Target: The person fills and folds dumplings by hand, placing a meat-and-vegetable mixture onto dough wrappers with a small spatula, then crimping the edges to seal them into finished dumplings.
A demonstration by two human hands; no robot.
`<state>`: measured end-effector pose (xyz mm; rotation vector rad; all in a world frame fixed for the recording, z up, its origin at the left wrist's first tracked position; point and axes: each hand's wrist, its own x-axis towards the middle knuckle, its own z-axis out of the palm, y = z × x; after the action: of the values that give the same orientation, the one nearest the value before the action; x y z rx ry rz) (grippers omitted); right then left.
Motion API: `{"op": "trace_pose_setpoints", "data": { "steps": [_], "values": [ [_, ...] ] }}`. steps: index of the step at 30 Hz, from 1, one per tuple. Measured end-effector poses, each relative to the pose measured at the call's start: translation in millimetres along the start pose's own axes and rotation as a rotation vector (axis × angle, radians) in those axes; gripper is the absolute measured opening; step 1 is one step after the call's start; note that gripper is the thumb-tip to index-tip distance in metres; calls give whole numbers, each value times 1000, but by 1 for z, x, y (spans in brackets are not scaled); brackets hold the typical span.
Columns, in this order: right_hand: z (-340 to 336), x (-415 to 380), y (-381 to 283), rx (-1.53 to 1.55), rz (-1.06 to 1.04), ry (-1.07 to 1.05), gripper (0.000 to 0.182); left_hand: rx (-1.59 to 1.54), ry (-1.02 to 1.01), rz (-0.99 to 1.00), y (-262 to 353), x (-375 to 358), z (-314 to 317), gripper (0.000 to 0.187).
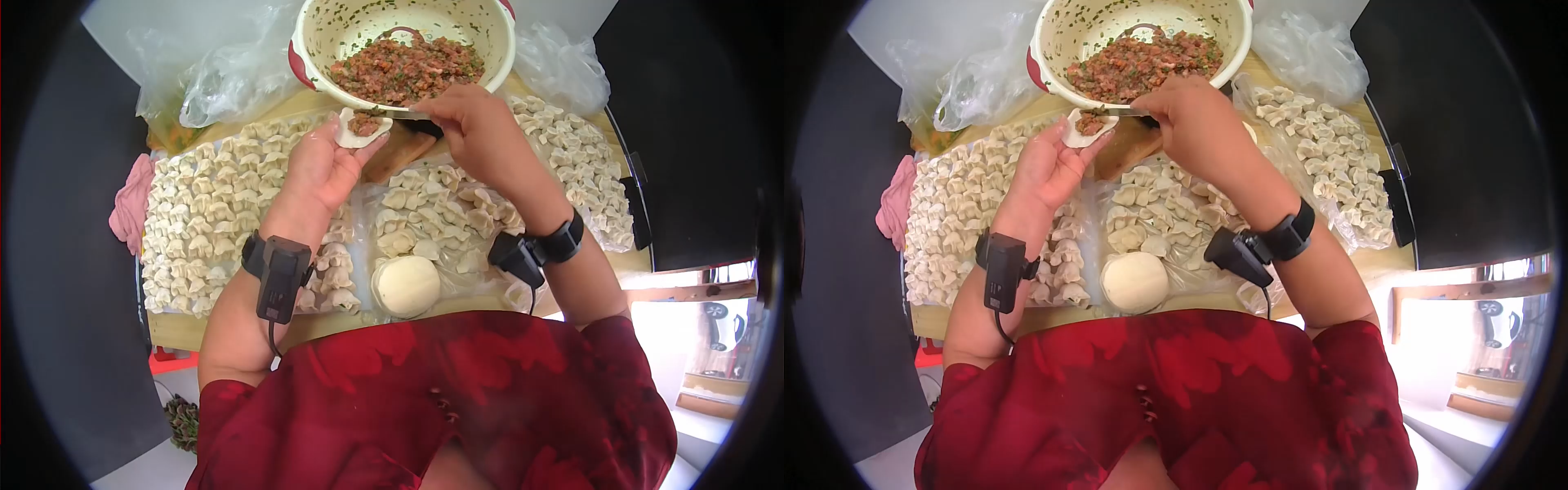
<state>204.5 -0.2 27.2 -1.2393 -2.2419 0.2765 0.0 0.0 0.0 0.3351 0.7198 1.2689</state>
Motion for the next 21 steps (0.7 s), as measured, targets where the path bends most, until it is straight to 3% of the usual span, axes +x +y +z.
{"op": "trace_pose_setpoints", "data": {
  "steps": [2,6,12,14,21],
  "values": [
    [8,-7,-1,30,-82,184,29,28,26,20,1,-2,4,36],
    [3,-3,0,55,-114,279,29,9,3,-10,-1,-3,-2,35],
    [2,38,21,-189,1,84,22,40,20,10,-2,-4,1,35],
    [2,47,17,-172,134,-128,21,29,18,-3,-2,-4,2,35],
    [-3,24,8,-7,121,28,22,-1,-10,-13,-4,-1,0,35]
  ]
}}
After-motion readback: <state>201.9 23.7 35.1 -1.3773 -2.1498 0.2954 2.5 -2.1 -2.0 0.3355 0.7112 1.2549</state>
